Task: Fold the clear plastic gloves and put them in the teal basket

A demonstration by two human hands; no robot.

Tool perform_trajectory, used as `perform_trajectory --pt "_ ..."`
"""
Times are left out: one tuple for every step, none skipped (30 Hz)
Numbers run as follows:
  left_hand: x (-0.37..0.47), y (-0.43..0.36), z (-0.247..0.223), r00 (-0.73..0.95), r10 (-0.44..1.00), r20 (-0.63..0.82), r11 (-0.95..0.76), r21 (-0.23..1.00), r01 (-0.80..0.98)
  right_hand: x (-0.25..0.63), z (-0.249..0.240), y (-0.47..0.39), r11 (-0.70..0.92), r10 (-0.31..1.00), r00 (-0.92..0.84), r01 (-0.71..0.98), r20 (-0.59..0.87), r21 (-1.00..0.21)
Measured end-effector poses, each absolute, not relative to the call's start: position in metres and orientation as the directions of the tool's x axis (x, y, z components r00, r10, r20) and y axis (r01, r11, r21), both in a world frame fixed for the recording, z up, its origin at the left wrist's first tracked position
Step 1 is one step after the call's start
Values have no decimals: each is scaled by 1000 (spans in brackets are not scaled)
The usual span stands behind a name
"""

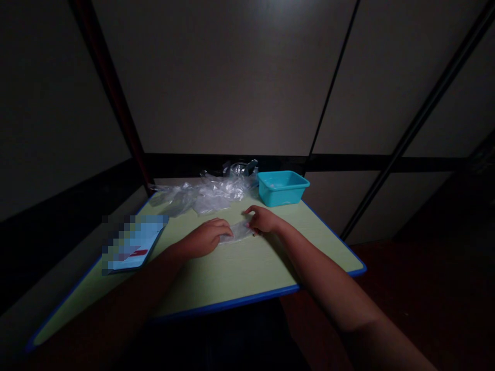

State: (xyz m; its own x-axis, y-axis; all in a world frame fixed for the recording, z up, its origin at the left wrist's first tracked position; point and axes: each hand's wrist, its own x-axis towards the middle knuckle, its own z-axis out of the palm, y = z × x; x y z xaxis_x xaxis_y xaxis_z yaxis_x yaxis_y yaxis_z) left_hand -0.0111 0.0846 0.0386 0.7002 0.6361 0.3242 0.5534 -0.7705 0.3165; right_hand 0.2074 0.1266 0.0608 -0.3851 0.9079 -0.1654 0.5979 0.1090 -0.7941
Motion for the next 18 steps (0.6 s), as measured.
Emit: perform_trajectory --pt "-11 84 39 699 638 324 -769 319 554 207 60 128 89 909 -382 572 -169 -815" --pt "-11 84 39 696 640 325 -767 321 556 207 59 128 67 909 -379 541 -171 -839" --pt "-11 84 39 693 643 326 -765 322 558 206 59 129 42 911 -374 505 -175 -862" --pt "-11 84 39 691 645 326 -763 321 561 205 58 130 15 914 -365 471 -180 -882" --pt "-11 84 39 690 647 323 -761 319 564 204 59 130 -13 916 -354 441 -187 -898" --pt "-11 84 39 690 648 322 -761 317 567 203 59 131 -37 917 -346 418 -196 -908" --pt "-11 84 39 690 648 322 -761 315 567 202 59 130 -53 917 -344 400 -204 -915" --pt "-10 84 39 691 646 324 -762 313 567 201 60 130 -65 914 -348 384 -209 -921" --pt "-10 83 39 691 644 327 -764 311 565 201 61 129 -74 910 -356 367 -214 -927" --pt "-10 83 40 692 643 330 -766 309 564 200 62 129 -84 904 -368 347 -218 -934" --pt "-10 83 40 691 642 331 -766 307 565 199 63 128 -96 897 -381 323 -223 -942" --pt "-10 83 40 692 643 328 -766 304 567 199 64 126 -112 888 -398 297 -229 -948" --pt "-10 83 40 694 642 325 -766 301 568 198 64 125 -127 878 -416 276 -238 -953" --pt "-10 83 40 696 640 324 -768 298 567 198 64 124 -139 865 -437 264 -246 -955" --pt "-10 83 40 698 637 326 -770 296 565 197 65 122 -142 854 -456 260 -252 -955" --pt "-10 83 40 700 634 329 -773 296 561 196 65 121 -138 845 -471 264 -253 -955" --pt "-10 83 40 700 632 331 -774 296 559 196 64 119 -125 840 -482 275 -249 -953" --pt "-9 83 40 701 632 331 -775 296 559 195 64 118 -103 837 -491 292 -241 -951"
